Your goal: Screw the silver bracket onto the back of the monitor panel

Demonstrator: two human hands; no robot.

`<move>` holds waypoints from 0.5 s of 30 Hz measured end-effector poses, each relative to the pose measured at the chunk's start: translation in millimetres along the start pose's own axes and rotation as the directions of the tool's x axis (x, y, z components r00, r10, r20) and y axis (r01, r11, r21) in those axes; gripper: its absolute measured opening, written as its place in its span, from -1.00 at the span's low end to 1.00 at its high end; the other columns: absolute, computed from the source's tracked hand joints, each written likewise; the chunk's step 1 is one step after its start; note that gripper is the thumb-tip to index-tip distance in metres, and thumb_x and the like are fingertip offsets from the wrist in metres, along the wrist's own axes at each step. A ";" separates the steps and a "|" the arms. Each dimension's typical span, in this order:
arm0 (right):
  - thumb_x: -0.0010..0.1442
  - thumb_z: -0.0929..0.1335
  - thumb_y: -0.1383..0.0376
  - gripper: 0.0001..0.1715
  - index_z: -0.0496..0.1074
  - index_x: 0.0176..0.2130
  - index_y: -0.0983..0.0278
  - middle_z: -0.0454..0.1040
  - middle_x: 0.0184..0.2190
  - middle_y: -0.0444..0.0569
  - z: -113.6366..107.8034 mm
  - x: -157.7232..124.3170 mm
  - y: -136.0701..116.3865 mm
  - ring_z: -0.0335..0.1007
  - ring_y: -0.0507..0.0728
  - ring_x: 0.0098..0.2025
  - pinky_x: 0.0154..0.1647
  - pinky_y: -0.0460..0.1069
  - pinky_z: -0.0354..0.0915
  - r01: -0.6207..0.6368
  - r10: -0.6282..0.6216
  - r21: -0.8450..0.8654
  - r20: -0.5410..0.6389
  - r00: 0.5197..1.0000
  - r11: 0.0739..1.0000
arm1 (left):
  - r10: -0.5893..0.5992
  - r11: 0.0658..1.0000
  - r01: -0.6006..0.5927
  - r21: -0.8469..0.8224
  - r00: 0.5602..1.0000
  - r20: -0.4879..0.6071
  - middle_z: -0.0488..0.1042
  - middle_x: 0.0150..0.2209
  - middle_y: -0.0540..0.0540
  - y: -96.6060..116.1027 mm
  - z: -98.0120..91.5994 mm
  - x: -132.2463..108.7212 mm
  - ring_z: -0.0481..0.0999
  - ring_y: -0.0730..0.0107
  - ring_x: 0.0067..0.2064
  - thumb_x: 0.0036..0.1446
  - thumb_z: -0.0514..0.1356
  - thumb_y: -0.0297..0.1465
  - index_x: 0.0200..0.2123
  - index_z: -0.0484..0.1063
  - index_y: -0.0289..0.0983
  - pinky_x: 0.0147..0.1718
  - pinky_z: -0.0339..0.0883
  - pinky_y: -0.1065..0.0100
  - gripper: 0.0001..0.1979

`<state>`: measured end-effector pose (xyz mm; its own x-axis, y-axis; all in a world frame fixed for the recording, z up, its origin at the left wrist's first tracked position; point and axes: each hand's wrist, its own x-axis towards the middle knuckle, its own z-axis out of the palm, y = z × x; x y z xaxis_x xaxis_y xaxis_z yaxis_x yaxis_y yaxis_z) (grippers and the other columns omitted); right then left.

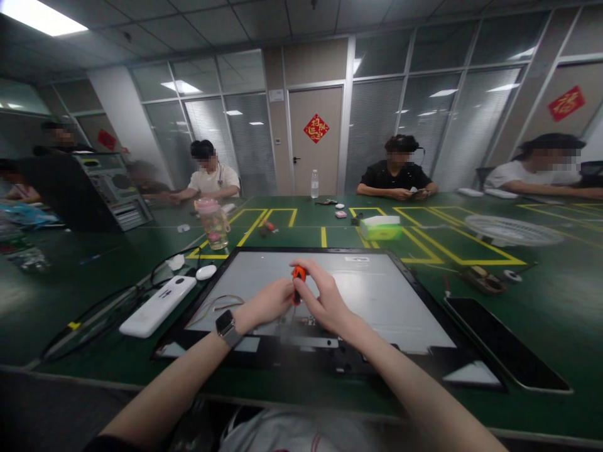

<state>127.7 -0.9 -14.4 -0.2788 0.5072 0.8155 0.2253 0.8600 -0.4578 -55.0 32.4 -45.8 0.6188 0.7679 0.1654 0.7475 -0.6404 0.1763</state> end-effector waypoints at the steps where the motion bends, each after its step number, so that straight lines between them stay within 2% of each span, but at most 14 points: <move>1: 0.39 0.21 0.28 -0.69 0.35 0.08 0.21 0.52 -0.20 0.04 -0.6 -1.4 1.4 0.51 0.17 -0.16 -0.12 0.08 0.42 -0.011 0.011 0.009 0.029 1.000 1.000 | 0.008 0.998 -0.009 0.065 1.000 0.005 0.50 -0.21 -0.16 -0.4 -2.6 -0.6 0.49 0.22 -0.18 0.30 0.03 -0.49 -0.15 0.47 -0.30 -0.18 0.32 0.28 -0.79; 3: 0.42 0.15 0.29 -0.63 0.30 0.15 0.20 0.54 -0.16 0.06 -1.2 -2.9 2.5 0.53 0.17 -0.14 -0.11 0.08 0.44 -0.019 0.018 0.022 0.069 0.997 1.000 | 0.036 0.972 -0.037 0.231 0.999 0.011 0.50 -0.19 -0.19 -2.1 -8.6 -2.7 0.49 0.13 -0.12 0.28 0.06 -0.53 -0.14 0.47 -0.30 -0.10 0.30 0.19 -0.80; 6: 0.39 0.21 0.31 -0.66 0.35 0.11 0.18 0.53 -0.18 0.04 -0.5 -1.3 -0.7 0.51 0.16 -0.16 -0.11 0.08 0.44 0.041 -0.041 -0.001 0.051 0.998 0.999 | 0.045 0.909 -0.036 0.415 0.999 -0.013 0.50 -0.17 -0.23 -4.1 -13.9 -6.2 0.47 0.08 -0.08 0.24 0.07 -0.60 -0.14 0.45 -0.33 -0.05 0.26 0.13 -0.80; 11: 0.32 0.32 0.34 -0.72 0.44 0.03 0.19 0.47 -0.32 -0.03 -0.9 3.1 -8.3 0.45 0.13 -0.28 -0.23 0.04 0.42 0.110 -0.110 -0.017 0.029 0.994 0.994 | 0.046 0.904 -0.050 0.426 0.999 0.020 0.50 -0.20 -0.25 7.0 -5.7 -5.1 0.48 0.08 -0.10 0.29 0.07 -0.55 -0.18 0.43 -0.34 -0.09 0.27 0.14 -0.85; 15: 0.38 0.22 0.34 -0.56 0.33 0.20 0.19 0.53 -0.15 0.06 -5.3 3.1 -6.6 0.50 0.18 -0.11 -0.07 0.11 0.43 0.074 -0.075 0.015 0.108 0.991 0.997 | -0.008 0.900 0.006 0.435 1.000 0.005 0.50 -0.18 -0.31 17.1 5.3 -0.4 0.48 0.06 -0.14 0.28 0.03 -0.61 -0.14 0.42 -0.39 -0.18 0.26 0.14 -0.80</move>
<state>130.2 -5.3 -7.0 -0.3941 0.4441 0.8047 0.1904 0.8960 -0.4012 -41.2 21.2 -48.0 0.6136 0.7734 0.1591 0.7815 -0.5661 -0.2622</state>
